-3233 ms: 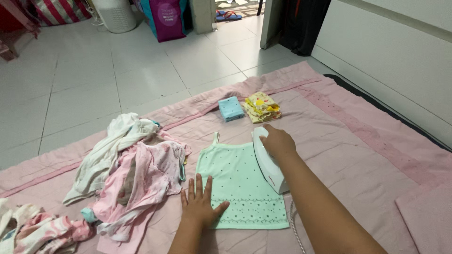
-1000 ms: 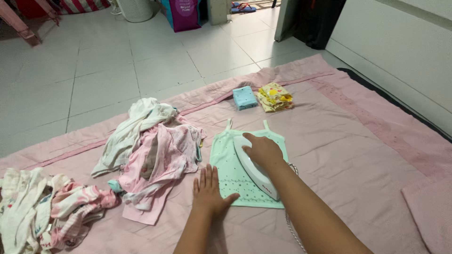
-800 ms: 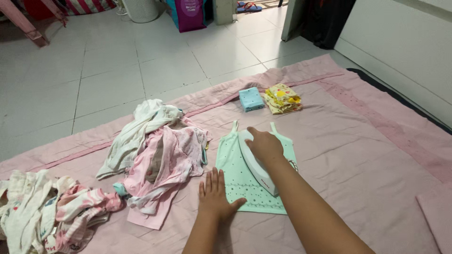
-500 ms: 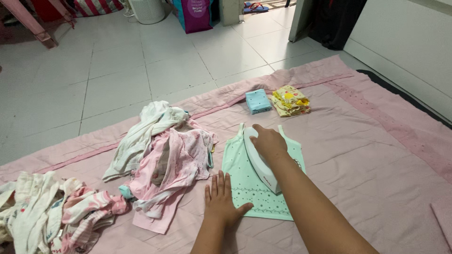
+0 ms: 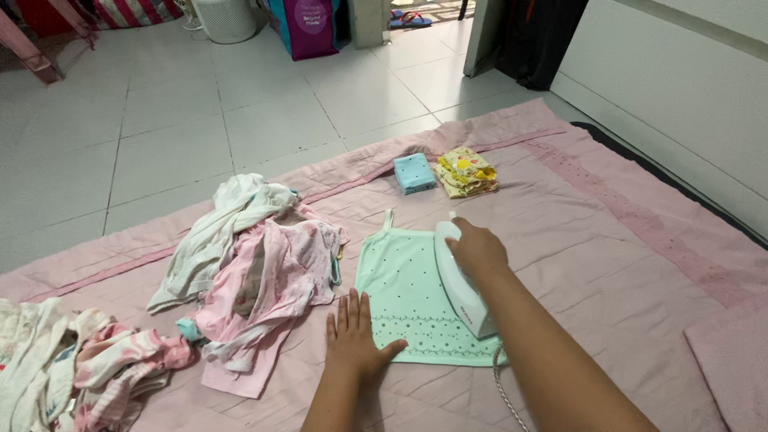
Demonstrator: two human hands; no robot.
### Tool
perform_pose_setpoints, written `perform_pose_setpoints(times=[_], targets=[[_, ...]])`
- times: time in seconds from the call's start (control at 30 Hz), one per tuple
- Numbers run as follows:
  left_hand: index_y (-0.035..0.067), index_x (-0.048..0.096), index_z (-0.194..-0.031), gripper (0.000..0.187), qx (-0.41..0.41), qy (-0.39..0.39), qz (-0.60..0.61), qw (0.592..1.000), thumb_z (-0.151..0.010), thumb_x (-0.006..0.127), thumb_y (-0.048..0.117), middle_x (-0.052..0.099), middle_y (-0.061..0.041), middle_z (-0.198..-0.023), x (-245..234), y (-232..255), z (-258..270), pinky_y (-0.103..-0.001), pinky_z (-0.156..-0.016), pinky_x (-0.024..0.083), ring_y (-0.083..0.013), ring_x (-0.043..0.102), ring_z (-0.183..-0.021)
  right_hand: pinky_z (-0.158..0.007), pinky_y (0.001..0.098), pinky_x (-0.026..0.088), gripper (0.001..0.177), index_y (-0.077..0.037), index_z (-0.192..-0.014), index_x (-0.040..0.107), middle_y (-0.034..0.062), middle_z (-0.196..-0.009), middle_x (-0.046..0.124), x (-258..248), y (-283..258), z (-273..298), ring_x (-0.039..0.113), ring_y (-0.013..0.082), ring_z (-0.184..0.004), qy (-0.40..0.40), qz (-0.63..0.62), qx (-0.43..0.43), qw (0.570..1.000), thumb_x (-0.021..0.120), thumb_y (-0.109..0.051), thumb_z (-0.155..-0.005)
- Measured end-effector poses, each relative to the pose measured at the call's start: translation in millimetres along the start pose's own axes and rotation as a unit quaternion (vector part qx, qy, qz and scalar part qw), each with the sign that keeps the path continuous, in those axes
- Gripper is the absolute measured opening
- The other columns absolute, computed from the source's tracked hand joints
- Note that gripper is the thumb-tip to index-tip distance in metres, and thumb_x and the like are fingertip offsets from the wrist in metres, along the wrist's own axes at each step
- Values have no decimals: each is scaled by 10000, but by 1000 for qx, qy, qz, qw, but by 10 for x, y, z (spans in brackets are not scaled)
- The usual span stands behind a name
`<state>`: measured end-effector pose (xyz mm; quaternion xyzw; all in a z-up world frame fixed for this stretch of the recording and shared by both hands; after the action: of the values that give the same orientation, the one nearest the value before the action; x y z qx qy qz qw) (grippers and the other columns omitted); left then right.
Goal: The person irons infant clothing on a bed, moving an iron across a green tank top and folding the garment after smoothing it.
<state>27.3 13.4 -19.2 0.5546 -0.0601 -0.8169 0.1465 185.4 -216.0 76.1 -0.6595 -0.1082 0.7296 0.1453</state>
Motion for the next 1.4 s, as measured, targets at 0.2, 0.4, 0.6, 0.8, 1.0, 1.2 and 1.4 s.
perform_pose_setpoints(times=[0.2, 0.4, 0.6, 0.8, 1.0, 1.2, 1.4], targets=[[134, -94, -1636, 1298, 2, 4, -10, 1000, -782, 577, 844, -149, -88, -1729, 49, -14, 3, -493, -1262, -61, -268, -153, -1593, -934, 467, 555, 541, -260, -1454, 547, 147, -1182, 731, 2, 181, 50, 693, 335, -1099, -23, -2, 0, 1000, 648, -391, -939], [125, -93, -1634, 1313, 6, 0, -12, 1000, -774, 570, 865, -157, -96, -1729, 37, -26, -56, -506, -1257, -66, -270, -161, -1590, -943, 467, 546, 535, -284, -1435, 545, 132, -1216, 708, -41, 15, 259, 674, 324, -1122, -47, 11, -36, 998, 652, -409, -925], [111, -88, -1633, 1321, 4, 12, -2, 1000, -771, 578, 859, -148, -109, -1725, 29, -20, -21, -507, -1259, -60, -269, -147, -1591, -905, 479, 556, 504, -272, -1440, 540, 158, -1147, 731, -37, -485, 474, 700, 354, -1053, -15, -50, -89, 995, 615, -385, -954], [84, -69, -1630, 1134, 48, 14, -3, 999, -884, 545, 678, -129, -108, -1730, 20, -93, -33, -460, -1255, -43, -231, -124, -1588, -858, 495, 564, 500, -280, -1418, 564, 168, -1070, 739, 288, -856, 452, 711, 369, -992, -26, -6, -143, 989, 638, -403, -939], [128, -19, -1628, 979, 77, -2, 7, 997, -930, 502, 576, -55, -55, -1731, -170, -232, 159, -413, -1265, -21, -183, -62, -1593, -812, 492, 571, 502, -282, -1426, 545, 169, -1018, 740, 303, -928, 122, 713, 356, -966, -13, 20, -129, 991, 630, -407, -948], [118, -17, -1625, 982, 80, 6, 3, 997, -935, 505, 584, -52, -68, -1729, -216, -201, 182, -430, -1259, -33, -199, -70, -1589, -792, 488, 579, 467, -278, -1400, 570, 168, -1002, 732, 400, -964, -202, 719, 349, -947, 27, 28, -118, 992, 638, -407, -957], [137, -9, -1630, 985, 74, -10, -5, 997, -933, 501, 611, -57, -56, -1731, -218, -214, 145, -442, -1263, -43, -209, -80, -1591, -819, 505, 576, 456, -265, -1385, 581, 173, -1041, 738, 447, -1016, -522, 712, 367, -990, 24, 21, -100, 994, 649, -402, -955]])
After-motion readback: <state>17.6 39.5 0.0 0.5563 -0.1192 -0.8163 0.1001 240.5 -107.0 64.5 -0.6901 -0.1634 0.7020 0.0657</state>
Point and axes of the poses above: each hand's wrist, its own z-axis away from the middle knuckle, its own x-axis out of the palm, y = z × x, the point moved 7 cm from there along -z, towards the middle knuckle
